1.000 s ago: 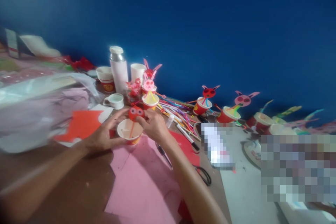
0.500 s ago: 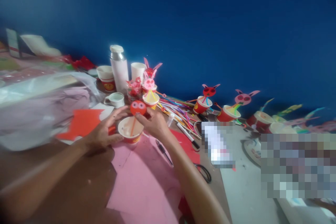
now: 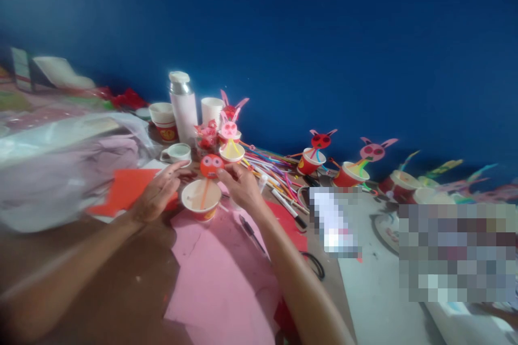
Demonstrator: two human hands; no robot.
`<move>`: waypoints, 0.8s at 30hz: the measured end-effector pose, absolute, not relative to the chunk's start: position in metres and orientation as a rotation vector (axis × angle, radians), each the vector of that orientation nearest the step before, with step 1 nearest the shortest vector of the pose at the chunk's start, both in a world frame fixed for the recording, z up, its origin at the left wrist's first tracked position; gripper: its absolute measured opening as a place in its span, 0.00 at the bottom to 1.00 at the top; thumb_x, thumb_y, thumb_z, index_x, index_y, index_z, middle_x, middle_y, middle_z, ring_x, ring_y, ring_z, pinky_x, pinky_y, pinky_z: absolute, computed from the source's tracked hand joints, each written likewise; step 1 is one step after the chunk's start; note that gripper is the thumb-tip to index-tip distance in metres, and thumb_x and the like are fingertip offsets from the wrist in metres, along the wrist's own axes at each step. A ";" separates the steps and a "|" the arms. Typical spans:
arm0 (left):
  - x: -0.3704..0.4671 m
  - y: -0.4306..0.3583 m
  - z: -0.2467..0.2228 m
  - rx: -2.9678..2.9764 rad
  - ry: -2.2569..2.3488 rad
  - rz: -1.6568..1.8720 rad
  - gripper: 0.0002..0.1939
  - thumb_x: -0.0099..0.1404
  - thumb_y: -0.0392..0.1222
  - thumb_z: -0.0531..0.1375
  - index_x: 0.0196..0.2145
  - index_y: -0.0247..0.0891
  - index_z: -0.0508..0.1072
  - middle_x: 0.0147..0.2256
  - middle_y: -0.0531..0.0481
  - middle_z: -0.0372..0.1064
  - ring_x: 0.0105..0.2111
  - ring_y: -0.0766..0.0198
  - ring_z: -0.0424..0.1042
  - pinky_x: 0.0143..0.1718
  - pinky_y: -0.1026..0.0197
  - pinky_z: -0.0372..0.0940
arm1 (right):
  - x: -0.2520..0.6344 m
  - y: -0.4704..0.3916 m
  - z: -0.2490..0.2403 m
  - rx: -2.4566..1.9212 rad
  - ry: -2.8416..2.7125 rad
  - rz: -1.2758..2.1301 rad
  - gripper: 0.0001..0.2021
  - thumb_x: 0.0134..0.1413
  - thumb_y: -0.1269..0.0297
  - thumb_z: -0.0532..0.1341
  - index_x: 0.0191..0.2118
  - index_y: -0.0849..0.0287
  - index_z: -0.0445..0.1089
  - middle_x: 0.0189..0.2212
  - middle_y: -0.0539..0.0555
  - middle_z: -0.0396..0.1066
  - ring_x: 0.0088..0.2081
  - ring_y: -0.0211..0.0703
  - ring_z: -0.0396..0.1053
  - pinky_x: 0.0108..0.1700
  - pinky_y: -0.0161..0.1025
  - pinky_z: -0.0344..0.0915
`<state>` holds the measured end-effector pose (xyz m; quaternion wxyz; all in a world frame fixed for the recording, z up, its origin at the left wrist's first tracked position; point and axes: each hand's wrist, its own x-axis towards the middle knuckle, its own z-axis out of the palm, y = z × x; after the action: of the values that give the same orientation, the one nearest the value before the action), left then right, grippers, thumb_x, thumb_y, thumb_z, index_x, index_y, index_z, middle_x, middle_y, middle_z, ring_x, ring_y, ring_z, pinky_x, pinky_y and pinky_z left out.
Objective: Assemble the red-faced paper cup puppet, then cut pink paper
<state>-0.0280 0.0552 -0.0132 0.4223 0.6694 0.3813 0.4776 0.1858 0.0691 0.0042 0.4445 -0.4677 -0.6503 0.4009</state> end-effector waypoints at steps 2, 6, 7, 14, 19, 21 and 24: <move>-0.029 0.055 -0.012 1.693 1.036 1.226 0.27 0.65 0.53 0.48 0.56 0.33 0.58 0.46 0.39 0.68 0.45 0.54 0.69 0.47 0.53 0.64 | 0.186 0.069 0.007 -1.146 -1.581 0.976 0.15 0.54 0.53 0.56 0.38 0.59 0.70 0.29 0.51 0.71 0.30 0.38 0.66 0.34 0.35 0.62; -0.032 0.055 -0.009 1.725 1.148 1.316 0.25 0.66 0.54 0.46 0.53 0.34 0.61 0.44 0.41 0.70 0.39 0.56 0.71 0.44 0.54 0.65 | 0.187 0.066 0.015 -1.095 -1.484 0.874 0.13 0.55 0.55 0.55 0.33 0.61 0.69 0.26 0.50 0.68 0.27 0.36 0.64 0.31 0.32 0.60; -0.032 0.055 -0.009 1.727 1.158 1.341 0.25 0.66 0.54 0.46 0.53 0.34 0.62 0.44 0.41 0.70 0.39 0.56 0.71 0.43 0.54 0.65 | 0.187 0.065 0.017 -1.079 -1.457 0.841 0.13 0.56 0.56 0.55 0.33 0.61 0.68 0.25 0.49 0.68 0.27 0.35 0.63 0.31 0.32 0.60; -0.033 0.053 -0.006 1.700 1.191 1.444 0.21 0.66 0.52 0.47 0.47 0.36 0.66 0.38 0.45 0.71 0.35 0.59 0.72 0.39 0.56 0.67 | 0.184 0.026 0.033 -0.964 -1.533 0.805 0.08 0.58 0.64 0.53 0.33 0.59 0.68 0.22 0.48 0.66 0.25 0.34 0.63 0.29 0.31 0.60; -0.033 0.055 -0.008 1.710 1.205 1.493 0.18 0.66 0.51 0.47 0.43 0.37 0.69 0.36 0.47 0.71 0.34 0.61 0.72 0.37 0.58 0.67 | 0.180 -0.038 0.026 -1.016 -1.968 0.736 0.09 0.58 0.68 0.53 0.33 0.58 0.70 0.25 0.50 0.70 0.27 0.35 0.65 0.28 0.31 0.59; -0.034 0.057 -0.011 1.700 1.164 1.529 0.19 0.66 0.51 0.48 0.43 0.36 0.69 0.36 0.46 0.71 0.32 0.61 0.72 0.36 0.58 0.67 | 0.174 -0.063 0.010 -0.919 -2.134 0.738 0.10 0.58 0.66 0.52 0.31 0.57 0.70 0.25 0.51 0.71 0.28 0.36 0.66 0.33 0.34 0.60; -0.036 0.060 -0.013 1.679 1.154 1.591 0.20 0.66 0.51 0.48 0.42 0.35 0.70 0.35 0.46 0.71 0.31 0.62 0.71 0.35 0.59 0.66 | 0.157 -0.102 -0.020 -0.723 -2.227 0.813 0.12 0.54 0.57 0.55 0.24 0.52 0.69 0.20 0.47 0.69 0.27 0.36 0.67 0.28 0.32 0.60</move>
<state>-0.0358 0.0602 -0.0133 0.2747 0.6246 0.4292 0.5918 0.1575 -0.1024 -0.0201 0.3254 -0.2758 -0.8497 0.3100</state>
